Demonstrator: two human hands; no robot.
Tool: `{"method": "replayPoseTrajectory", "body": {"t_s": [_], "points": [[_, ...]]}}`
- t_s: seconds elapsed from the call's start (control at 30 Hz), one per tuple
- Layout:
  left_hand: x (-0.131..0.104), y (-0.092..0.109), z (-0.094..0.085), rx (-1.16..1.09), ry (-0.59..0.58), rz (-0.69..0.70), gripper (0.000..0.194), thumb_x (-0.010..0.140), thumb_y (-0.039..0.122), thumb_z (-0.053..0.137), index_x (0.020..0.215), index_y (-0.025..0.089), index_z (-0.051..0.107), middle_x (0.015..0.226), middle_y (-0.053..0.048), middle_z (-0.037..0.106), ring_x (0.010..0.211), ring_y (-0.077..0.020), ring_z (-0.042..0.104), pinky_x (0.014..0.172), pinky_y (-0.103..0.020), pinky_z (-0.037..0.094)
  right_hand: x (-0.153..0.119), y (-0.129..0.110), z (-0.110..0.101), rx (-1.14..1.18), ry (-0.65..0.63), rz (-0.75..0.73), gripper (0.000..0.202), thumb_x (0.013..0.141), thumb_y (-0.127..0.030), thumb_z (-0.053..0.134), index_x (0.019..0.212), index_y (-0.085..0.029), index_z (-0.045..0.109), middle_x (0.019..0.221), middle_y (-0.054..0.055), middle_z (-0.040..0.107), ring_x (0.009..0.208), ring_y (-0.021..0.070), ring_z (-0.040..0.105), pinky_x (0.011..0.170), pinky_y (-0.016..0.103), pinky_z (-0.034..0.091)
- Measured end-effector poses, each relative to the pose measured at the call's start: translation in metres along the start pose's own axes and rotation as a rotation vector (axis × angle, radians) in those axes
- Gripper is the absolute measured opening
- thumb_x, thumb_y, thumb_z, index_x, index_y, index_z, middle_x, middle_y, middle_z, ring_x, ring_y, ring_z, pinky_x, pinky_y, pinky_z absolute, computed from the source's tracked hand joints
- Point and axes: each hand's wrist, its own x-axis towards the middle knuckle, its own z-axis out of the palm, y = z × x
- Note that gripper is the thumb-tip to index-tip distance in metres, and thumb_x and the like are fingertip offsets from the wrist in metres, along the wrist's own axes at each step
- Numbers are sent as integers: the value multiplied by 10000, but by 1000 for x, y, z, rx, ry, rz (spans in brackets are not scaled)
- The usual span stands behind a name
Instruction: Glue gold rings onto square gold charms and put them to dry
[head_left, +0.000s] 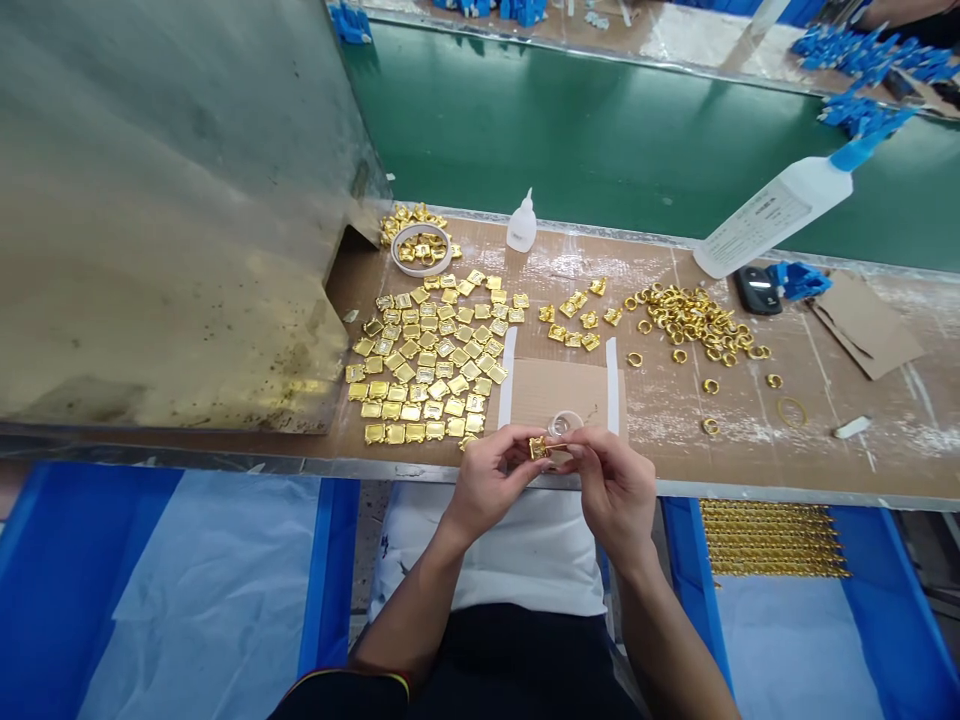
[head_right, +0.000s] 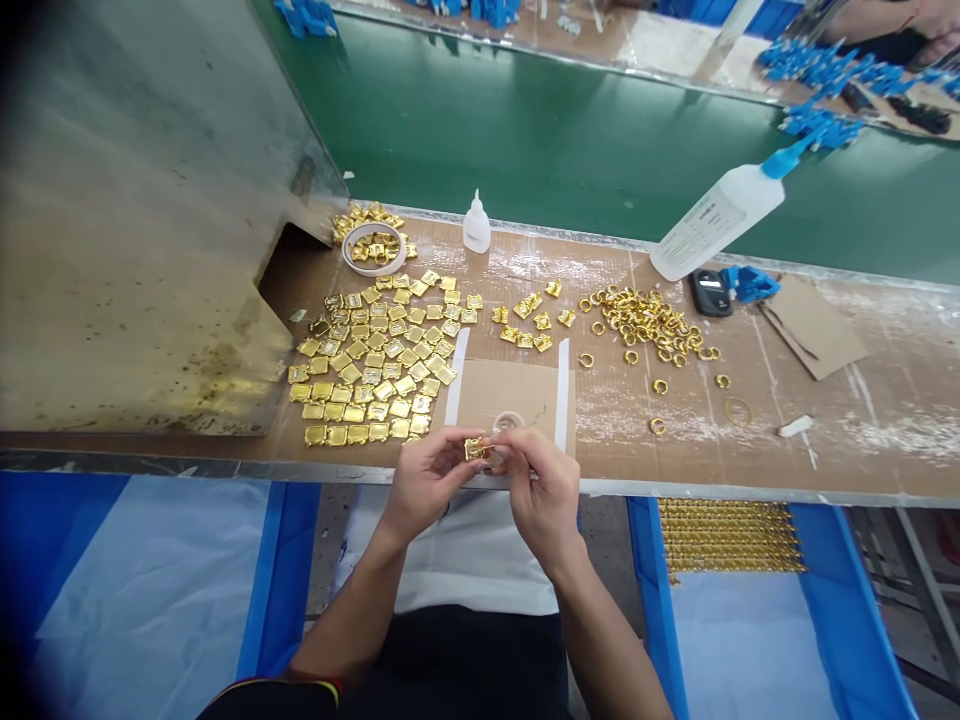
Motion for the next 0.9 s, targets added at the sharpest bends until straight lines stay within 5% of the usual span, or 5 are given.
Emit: {"method": "replayPoseTrajectory", "body": {"t_s": [0.9], "points": [[-2, 0, 0, -83, -11, -74, 345, 862, 436, 780, 1048, 148, 744, 878, -86, 798, 738, -196, 777, 681, -268, 645, -1, -1, 3, 79, 36, -31, 192, 961, -118, 610, 940, -251, 745, 822, -9, 795, 626, 130, 745, 581, 186, 616]]}}
